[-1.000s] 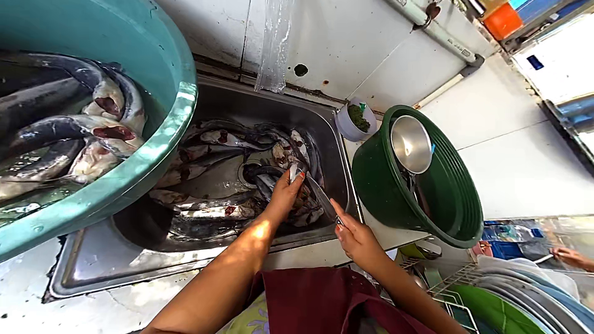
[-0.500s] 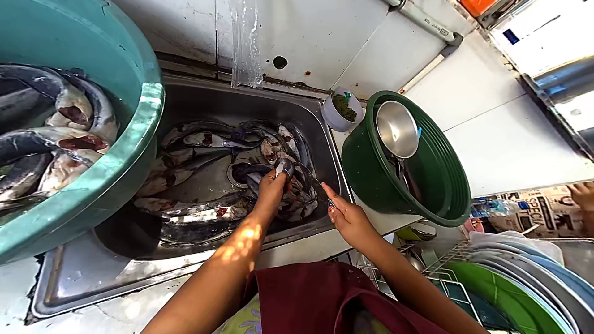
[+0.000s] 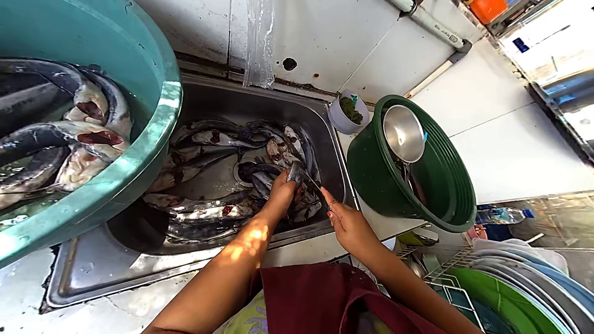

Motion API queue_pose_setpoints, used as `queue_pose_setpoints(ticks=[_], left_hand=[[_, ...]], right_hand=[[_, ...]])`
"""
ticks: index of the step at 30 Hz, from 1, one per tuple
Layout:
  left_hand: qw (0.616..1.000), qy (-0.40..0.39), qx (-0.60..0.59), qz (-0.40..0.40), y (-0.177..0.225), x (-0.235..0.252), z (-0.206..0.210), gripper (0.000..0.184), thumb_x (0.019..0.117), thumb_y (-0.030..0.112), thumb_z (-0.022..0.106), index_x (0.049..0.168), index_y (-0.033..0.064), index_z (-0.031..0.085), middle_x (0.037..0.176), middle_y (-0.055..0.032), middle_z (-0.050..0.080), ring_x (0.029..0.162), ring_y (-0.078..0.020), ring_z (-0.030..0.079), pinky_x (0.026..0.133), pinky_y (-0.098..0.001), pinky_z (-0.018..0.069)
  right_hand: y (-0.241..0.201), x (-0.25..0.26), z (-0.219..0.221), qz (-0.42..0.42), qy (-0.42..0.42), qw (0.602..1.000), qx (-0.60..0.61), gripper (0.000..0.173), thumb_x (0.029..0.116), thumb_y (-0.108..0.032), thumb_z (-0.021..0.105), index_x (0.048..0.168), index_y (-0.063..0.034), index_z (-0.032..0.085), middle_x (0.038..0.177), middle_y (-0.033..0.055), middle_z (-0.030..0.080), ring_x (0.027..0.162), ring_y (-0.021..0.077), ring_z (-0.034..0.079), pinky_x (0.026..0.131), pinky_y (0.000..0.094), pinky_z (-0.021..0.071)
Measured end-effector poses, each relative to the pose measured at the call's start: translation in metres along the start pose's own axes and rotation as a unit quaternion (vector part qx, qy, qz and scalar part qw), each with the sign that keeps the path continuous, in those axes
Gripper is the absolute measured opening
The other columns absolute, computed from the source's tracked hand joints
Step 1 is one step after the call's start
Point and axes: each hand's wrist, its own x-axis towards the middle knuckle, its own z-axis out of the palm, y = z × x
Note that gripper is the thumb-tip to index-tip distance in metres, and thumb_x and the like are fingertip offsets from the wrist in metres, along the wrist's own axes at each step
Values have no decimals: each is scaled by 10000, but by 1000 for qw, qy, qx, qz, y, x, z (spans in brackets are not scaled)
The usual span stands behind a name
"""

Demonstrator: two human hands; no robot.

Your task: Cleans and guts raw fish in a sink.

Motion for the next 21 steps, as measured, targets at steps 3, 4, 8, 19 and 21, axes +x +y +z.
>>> queue_pose_setpoints(ticks=[3,4,8,19,21], left_hand=[[998,-34,54,16,-4,0,-1,239,927,8,444,1144,28,541,711,-22,539,567,-107,522,544,-271,456],[995,-46,82,25,-6,0,-1,244,901,26,466,1127,30,556,709,-22,548,565,-109,527,542,-279,461],[989,-58,123,56,-9,-6,3,280,870,20,502,1123,17,621,752,-30,596,596,-102,549,563,-298,481],[997,43,16,65,-4,0,-3,245,912,25,462,1131,38,570,707,-18,544,556,-97,512,539,-264,453],[993,40,74,85,-6,0,-2,292,860,54,487,1127,38,603,711,-16,568,563,-106,527,540,-293,458]], right_hand=[[-8,2,4,19,4,999,-36,555,1073,-127,392,1623,-183,342,1180,180,691,983,322,699,888,491,562],[-12,4,5,22,12,999,-46,550,1073,-125,396,1620,-174,348,1186,183,692,993,327,703,892,491,565],[-32,30,5,30,23,997,-68,564,1070,-120,404,1626,-180,327,1188,197,694,1001,352,711,879,515,570],[-30,11,10,18,-30,995,-92,607,1071,-101,402,1651,-150,232,1204,204,662,970,349,705,855,489,580],[-30,10,10,15,-20,995,-98,595,1068,-97,406,1642,-125,255,1199,200,668,965,343,710,850,478,584]])
